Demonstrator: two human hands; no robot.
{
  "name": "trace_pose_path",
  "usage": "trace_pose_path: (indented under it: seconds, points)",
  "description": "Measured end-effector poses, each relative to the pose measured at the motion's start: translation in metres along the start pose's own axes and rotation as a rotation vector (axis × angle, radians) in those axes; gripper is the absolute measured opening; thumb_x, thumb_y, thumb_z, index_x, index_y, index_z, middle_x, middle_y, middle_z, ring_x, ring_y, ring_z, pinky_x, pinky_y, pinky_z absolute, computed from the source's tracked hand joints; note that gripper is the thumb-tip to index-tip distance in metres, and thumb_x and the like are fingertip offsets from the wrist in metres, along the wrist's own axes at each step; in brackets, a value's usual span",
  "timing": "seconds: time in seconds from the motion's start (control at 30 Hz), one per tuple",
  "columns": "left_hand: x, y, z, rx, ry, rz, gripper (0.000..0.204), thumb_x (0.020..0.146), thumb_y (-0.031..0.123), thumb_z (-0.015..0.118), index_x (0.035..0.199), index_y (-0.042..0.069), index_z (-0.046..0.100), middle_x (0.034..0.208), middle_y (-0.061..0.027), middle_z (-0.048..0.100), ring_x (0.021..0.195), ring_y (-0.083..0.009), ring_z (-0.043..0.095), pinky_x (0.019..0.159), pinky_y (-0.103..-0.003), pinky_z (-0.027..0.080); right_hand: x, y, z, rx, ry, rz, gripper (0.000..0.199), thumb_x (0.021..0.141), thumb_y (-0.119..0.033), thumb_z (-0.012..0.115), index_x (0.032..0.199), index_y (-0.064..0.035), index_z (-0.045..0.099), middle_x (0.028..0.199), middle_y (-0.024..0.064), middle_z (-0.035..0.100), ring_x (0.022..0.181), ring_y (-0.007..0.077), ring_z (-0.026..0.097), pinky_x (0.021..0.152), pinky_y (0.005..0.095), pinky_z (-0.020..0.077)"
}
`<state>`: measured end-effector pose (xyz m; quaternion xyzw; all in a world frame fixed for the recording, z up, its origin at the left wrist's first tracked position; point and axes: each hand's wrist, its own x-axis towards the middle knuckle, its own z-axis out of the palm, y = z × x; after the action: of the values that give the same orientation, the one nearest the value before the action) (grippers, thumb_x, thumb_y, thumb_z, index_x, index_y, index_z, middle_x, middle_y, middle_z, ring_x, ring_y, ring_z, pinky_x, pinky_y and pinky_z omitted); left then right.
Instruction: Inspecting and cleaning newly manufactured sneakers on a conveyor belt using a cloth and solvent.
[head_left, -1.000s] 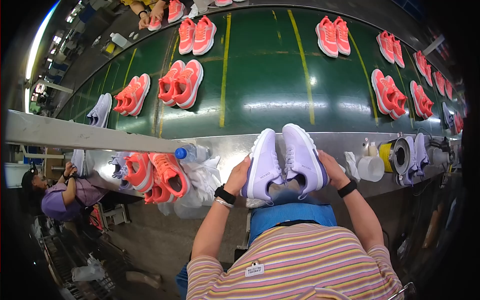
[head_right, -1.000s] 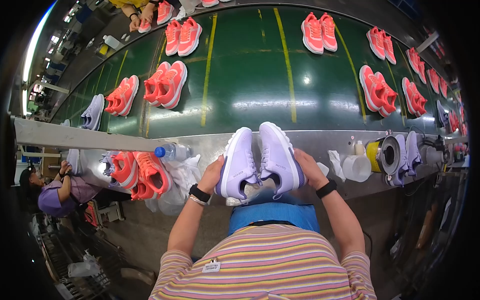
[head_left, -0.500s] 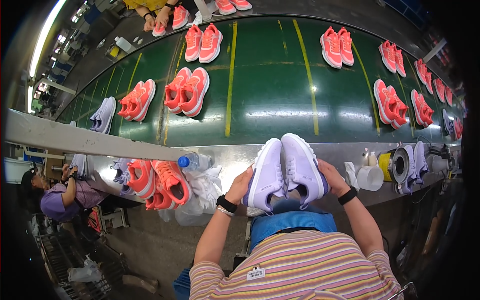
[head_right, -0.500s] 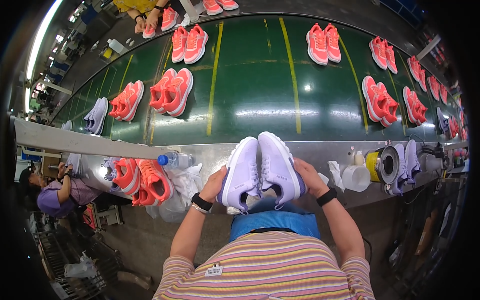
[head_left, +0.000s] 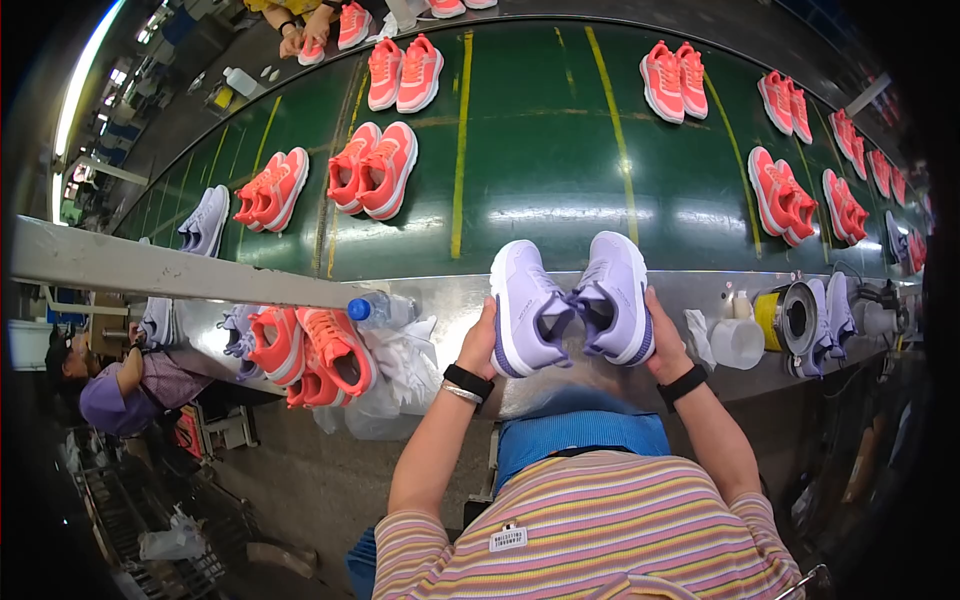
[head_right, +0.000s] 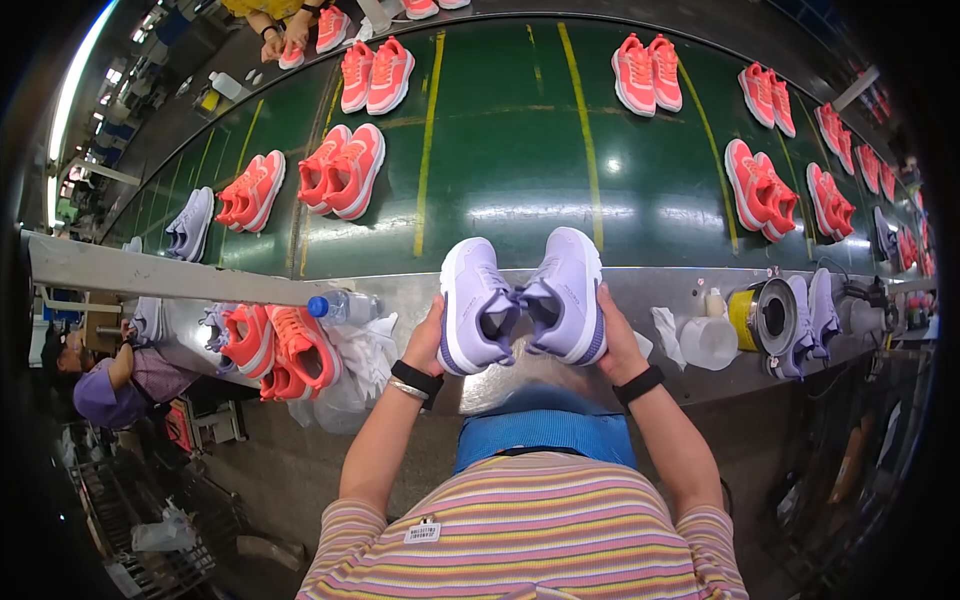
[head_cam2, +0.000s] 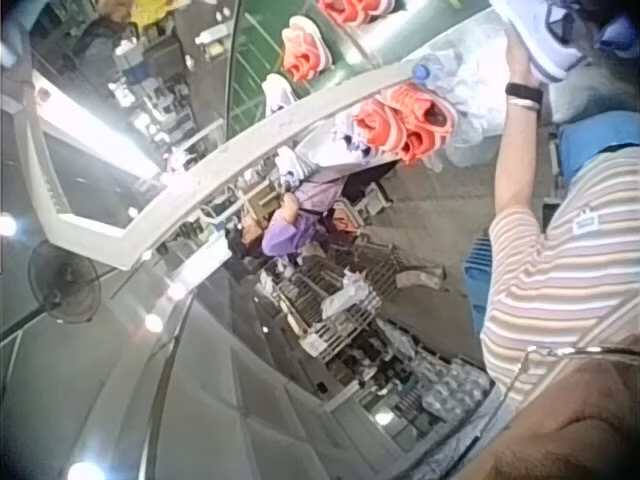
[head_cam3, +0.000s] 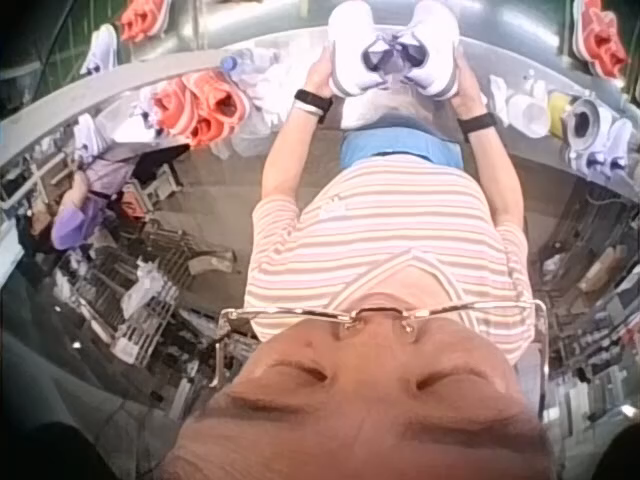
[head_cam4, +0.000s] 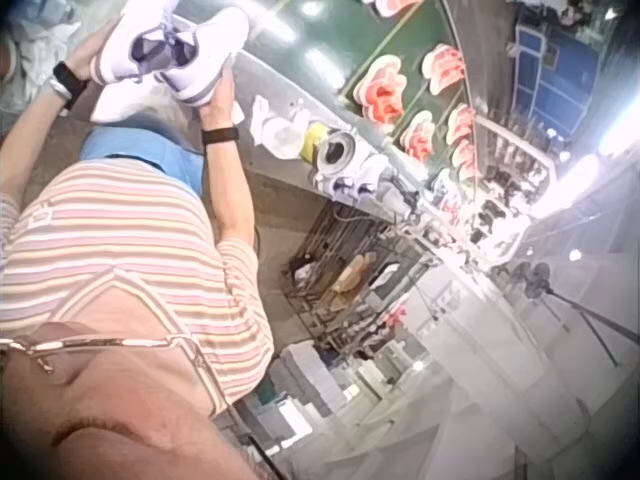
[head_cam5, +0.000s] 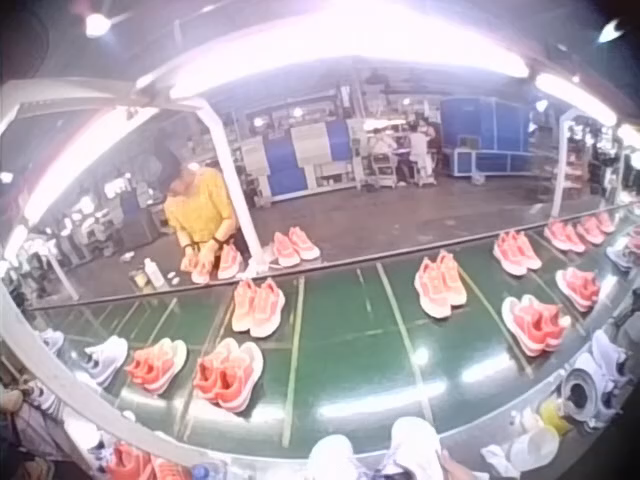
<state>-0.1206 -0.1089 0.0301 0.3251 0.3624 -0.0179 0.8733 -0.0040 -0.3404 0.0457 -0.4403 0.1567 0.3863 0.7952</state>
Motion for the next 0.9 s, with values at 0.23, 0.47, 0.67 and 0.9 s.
trace_pose_path:
  seconds: [0.23,0.47,0.67,0.9]
  points:
    - [0.008,-0.005,0.018,-0.150,-0.031,0.013,0.050,0.094,0.041,0.030,0.125,0.003,0.039,0.120,-0.0143,0.051,0.105,-0.0263,0.053,0.090,-0.039,0.044,-0.002,0.009,0.018,0.321,-0.044,0.035,0.041,0.090,-0.037,0.043,0.119,-0.0073,0.047,0.113,0.0105,0.056,0.101,0.0249,0.055,0.089,0.0396,0.0446]
    - [0.008,-0.010,0.025,-0.348,-0.160,-0.093,0.045,0.092,0.042,0.035,0.115,0.006,0.049,0.108,-0.0129,0.058,0.097,-0.0292,0.058,0.084,-0.043,0.047,-0.009,0.014,0.037,0.458,0.027,0.165,0.042,0.092,-0.040,0.036,0.119,-0.0096,0.047,0.114,0.0096,0.055,0.103,0.0258,0.054,0.088,0.0421,0.0444]
    - [0.008,-0.017,0.022,-0.264,-0.224,-0.066,0.046,0.090,0.044,0.039,0.117,0.007,0.048,0.111,-0.0123,0.057,0.096,-0.0270,0.058,0.085,-0.042,0.047,0.015,0.038,-0.002,0.409,-0.157,0.156,0.037,0.091,-0.034,0.040,0.115,-0.0066,0.049,0.110,0.0102,0.056,0.101,0.0228,0.056,0.089,0.0403,0.0447]
    - [0.010,-0.031,0.010,-0.119,-0.168,-0.078,0.048,0.092,0.042,0.036,0.127,0.008,0.039,0.123,-0.0110,0.048,0.109,-0.0268,0.050,0.093,-0.043,0.040,0.020,0.064,-0.049,-0.061,-0.016,0.110,0.028,0.093,-0.019,0.041,0.107,0.0027,0.051,0.096,0.0080,0.059,0.083,0.0135,0.057,0.074,0.0272,0.0471]
